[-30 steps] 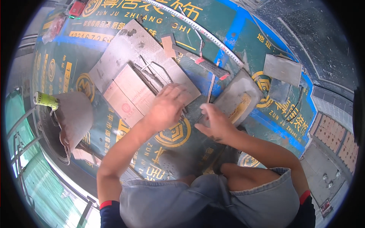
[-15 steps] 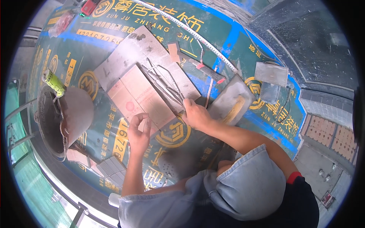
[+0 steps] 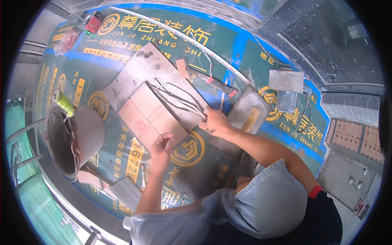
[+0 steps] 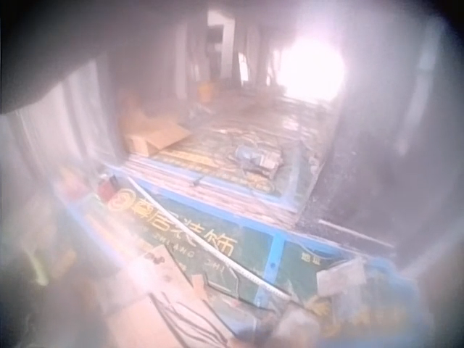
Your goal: Measuring and cutting tiles with an angle grinder, mixing and applying mortar, and fixing tiles to a wall pillar.
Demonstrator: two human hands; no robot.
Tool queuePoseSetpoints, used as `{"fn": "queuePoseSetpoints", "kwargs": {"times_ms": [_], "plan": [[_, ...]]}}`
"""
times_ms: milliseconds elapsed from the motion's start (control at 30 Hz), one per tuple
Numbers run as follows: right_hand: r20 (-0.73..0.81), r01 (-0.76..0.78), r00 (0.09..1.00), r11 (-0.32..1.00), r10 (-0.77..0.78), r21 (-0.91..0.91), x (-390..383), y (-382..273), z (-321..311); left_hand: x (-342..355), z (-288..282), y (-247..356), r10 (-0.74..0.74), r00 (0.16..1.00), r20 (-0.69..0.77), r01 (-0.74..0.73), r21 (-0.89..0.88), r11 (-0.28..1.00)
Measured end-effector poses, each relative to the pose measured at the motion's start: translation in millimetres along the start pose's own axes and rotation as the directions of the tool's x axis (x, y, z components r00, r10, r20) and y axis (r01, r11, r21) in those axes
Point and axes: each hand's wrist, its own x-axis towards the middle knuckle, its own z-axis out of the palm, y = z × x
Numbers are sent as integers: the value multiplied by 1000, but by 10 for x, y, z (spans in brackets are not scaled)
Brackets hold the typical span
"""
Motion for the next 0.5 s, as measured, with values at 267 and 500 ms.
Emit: {"fn": "queuePoseSetpoints", "kwargs": {"times_ms": [267, 500], "plan": [[490, -140, 841, 784, -228, 605, -530, -176, -35, 229, 400, 102, -165, 945, 284, 297, -526, 797], [500, 110, 828, 949, -253, 297, -931, -601, -380, -1, 601, 369, -267, 915, 303, 399, -569, 719]]}}
